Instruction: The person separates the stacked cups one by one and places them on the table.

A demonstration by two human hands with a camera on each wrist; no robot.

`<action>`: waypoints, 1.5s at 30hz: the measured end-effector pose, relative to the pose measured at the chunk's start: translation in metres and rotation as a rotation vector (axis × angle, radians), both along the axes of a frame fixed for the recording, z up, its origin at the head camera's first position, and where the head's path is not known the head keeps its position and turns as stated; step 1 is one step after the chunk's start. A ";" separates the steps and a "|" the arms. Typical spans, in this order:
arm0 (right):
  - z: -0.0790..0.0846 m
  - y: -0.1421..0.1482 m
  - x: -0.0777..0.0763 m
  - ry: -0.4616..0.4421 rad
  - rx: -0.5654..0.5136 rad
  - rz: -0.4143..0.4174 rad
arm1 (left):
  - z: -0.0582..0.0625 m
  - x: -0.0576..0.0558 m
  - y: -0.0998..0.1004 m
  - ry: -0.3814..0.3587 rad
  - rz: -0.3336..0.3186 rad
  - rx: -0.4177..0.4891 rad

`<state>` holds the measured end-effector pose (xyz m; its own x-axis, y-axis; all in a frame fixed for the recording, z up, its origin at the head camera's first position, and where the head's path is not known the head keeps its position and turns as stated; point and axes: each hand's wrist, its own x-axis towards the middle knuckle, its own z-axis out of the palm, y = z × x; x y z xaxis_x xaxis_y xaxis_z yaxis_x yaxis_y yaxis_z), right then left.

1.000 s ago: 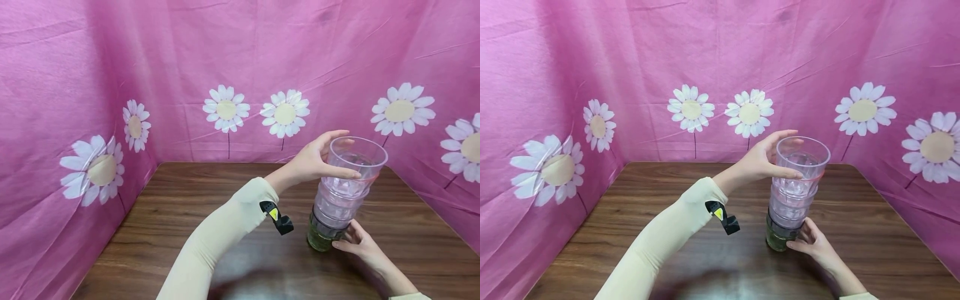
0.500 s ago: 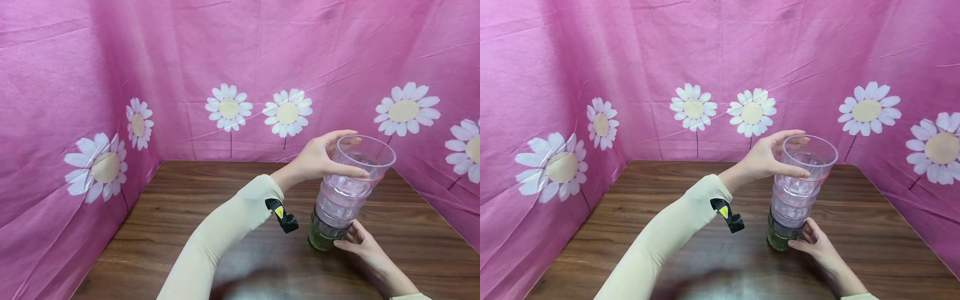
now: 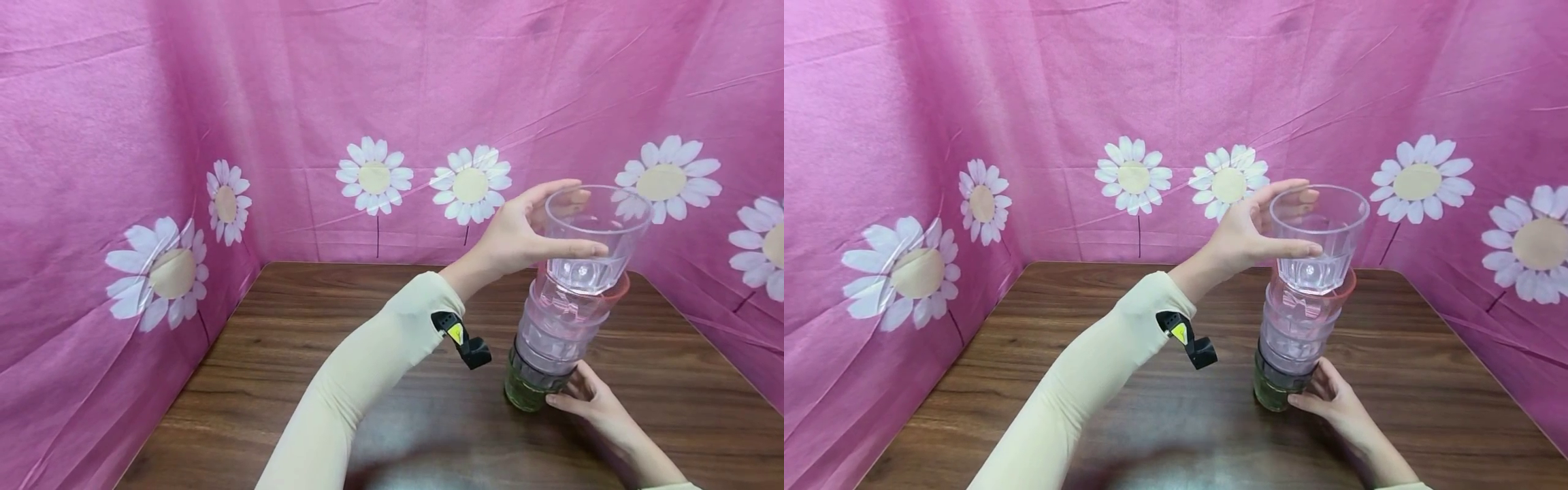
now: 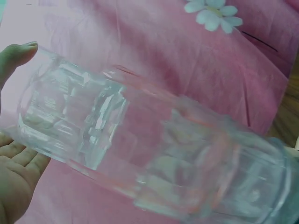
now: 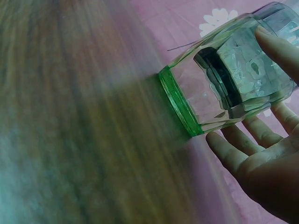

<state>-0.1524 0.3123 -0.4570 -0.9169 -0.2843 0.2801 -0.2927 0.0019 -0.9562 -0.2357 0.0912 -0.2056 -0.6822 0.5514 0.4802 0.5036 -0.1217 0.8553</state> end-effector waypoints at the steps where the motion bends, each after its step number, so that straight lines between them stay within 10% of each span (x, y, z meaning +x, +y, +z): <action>1: 0.001 0.000 0.000 -0.003 0.006 -0.003 | 0.003 0.000 -0.001 -0.009 -0.003 0.022; 11: 0.002 0.000 0.001 -0.004 0.020 -0.009 | 0.025 -0.011 -0.025 0.002 0.009 0.182; 19: 0.002 0.001 0.000 -0.007 0.009 -0.003 | 0.019 -0.031 -0.061 -0.005 0.122 0.207; 45: 0.001 -0.001 -0.002 -0.001 -0.013 0.011 | -0.099 -0.097 -0.175 -0.253 0.467 0.185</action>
